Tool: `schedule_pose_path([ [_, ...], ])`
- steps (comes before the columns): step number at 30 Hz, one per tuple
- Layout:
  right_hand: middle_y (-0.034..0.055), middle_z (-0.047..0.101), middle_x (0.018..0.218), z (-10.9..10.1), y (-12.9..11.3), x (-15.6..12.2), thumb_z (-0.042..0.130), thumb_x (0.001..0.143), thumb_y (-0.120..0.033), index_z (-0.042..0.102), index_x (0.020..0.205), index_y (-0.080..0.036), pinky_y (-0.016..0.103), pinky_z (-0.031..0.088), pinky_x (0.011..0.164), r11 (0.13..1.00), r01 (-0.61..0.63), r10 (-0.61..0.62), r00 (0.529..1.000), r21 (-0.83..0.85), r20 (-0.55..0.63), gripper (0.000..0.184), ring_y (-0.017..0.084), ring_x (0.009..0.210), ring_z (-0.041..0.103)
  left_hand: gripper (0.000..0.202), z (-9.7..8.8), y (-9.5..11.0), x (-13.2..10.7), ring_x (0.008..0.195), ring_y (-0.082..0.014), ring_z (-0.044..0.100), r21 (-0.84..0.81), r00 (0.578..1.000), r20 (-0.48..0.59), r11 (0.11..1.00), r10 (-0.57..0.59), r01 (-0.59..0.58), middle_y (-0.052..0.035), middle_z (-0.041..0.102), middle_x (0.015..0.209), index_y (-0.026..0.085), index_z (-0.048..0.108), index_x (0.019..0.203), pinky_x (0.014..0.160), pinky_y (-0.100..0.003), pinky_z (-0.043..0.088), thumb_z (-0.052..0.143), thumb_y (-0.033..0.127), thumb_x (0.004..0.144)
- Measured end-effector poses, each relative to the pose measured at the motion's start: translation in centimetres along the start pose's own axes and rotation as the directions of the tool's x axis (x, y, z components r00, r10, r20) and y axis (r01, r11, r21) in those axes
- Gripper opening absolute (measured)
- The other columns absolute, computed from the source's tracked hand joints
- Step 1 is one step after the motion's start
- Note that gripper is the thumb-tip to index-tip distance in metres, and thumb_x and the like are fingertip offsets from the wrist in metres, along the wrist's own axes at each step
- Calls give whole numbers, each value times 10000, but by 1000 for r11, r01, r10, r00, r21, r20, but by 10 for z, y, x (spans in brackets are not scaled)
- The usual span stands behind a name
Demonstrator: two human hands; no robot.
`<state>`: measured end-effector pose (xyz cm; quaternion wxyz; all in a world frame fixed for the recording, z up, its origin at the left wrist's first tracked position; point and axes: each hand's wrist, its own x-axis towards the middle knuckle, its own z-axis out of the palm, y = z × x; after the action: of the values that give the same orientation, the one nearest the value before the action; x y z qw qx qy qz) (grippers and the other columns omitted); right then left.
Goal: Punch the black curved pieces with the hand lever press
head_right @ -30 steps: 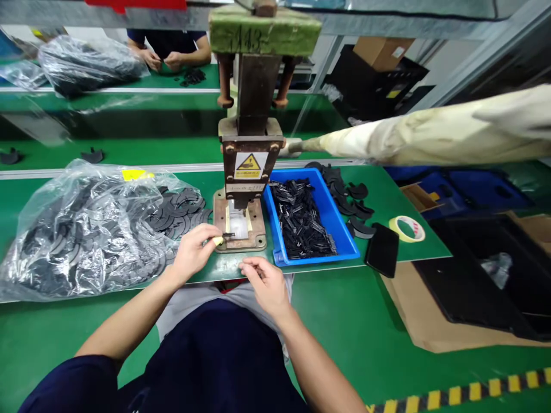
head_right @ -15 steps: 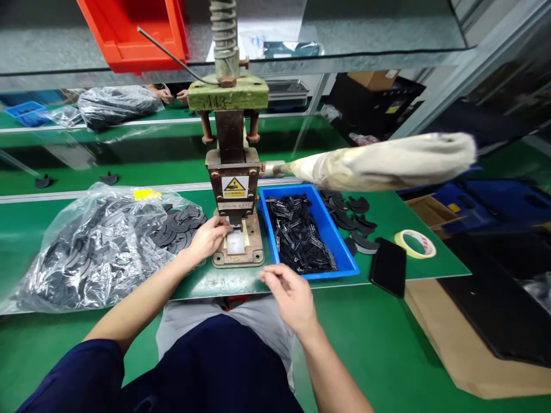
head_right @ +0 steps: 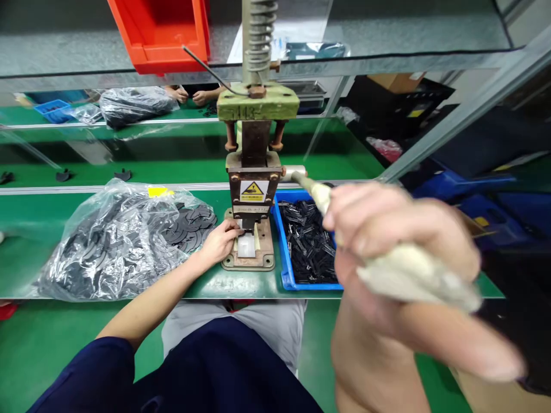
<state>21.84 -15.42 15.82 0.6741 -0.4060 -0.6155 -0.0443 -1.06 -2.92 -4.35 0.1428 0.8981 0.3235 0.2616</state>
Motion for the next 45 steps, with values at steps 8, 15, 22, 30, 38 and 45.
schedule_pose_path([
  [8, -32, 430, 517, 29, 26, -105, 553, 785, -361, 318, 531, -216, 466, 479, 676, 984, 178, -167, 937, 8, -306, 375, 156, 533, 480, 406, 8, 0, -4, 1056, -204, 622, -19, 997, -76, 1000, 20, -21, -95, 618, 1116, 200, 732, 1122, 917, -315, 543, 422, 79, 891],
  [15, -26, 412, 500, 26, 40, -105, 571, 746, -362, 309, 518, -232, 500, 500, 655, 974, 227, -209, 916, 12, -343, 371, 176, 514, 501, 389, -22, -15, -9, 1104, -213, 619, -19, 994, 27, 994, -104, 104, -103, 652, 1152, 173, 715, 1155, 1009, -333, 518, 464, 76, 874],
  [22, -33, 453, 529, 33, 36, -106, 580, 768, -340, 331, 536, -224, 487, 505, 695, 972, 228, -192, 909, 58, -370, 359, 162, 552, 524, 346, -73, -57, -17, 1093, -271, 600, 422, 880, 212, 852, -426, 310, -126, 647, 1164, 175, 718, 1159, 1018, -398, 483, 547, 128, 861],
  [30, -21, 560, 612, 23, 31, -113, 621, 718, -281, 459, 579, -243, 572, 529, 817, 984, 141, -106, 952, 105, -288, 217, 202, 652, 587, 343, -66, -70, -13, 1078, -265, 589, 504, 890, 243, 834, -387, 225, -149, 623, 1171, 152, 729, 1127, 1002, -399, 480, 430, 176, 960],
  [38, -24, 576, 648, 20, 29, -116, 617, 695, -251, 494, 627, -248, 589, 528, 879, 988, 95, -61, 964, 121, -260, 141, 208, 711, 608, 274, -80, -71, -9, 1144, -282, 611, 489, 814, 171, 765, -555, 419, -158, 603, 1246, 141, 709, 1138, 1040, -394, 479, 598, 214, 898],
  [45, -21, 564, 634, 21, 29, -116, 609, 693, -272, 480, 620, -257, 622, 552, 857, 993, 75, -48, 962, 89, -268, 149, 224, 688, 617, 479, -80, -65, -6, 1112, -268, 645, 469, 734, 136, 696, -666, 544, -162, 526, 1306, 151, 585, 1294, 969, -352, 512, 654, 146, 820],
])
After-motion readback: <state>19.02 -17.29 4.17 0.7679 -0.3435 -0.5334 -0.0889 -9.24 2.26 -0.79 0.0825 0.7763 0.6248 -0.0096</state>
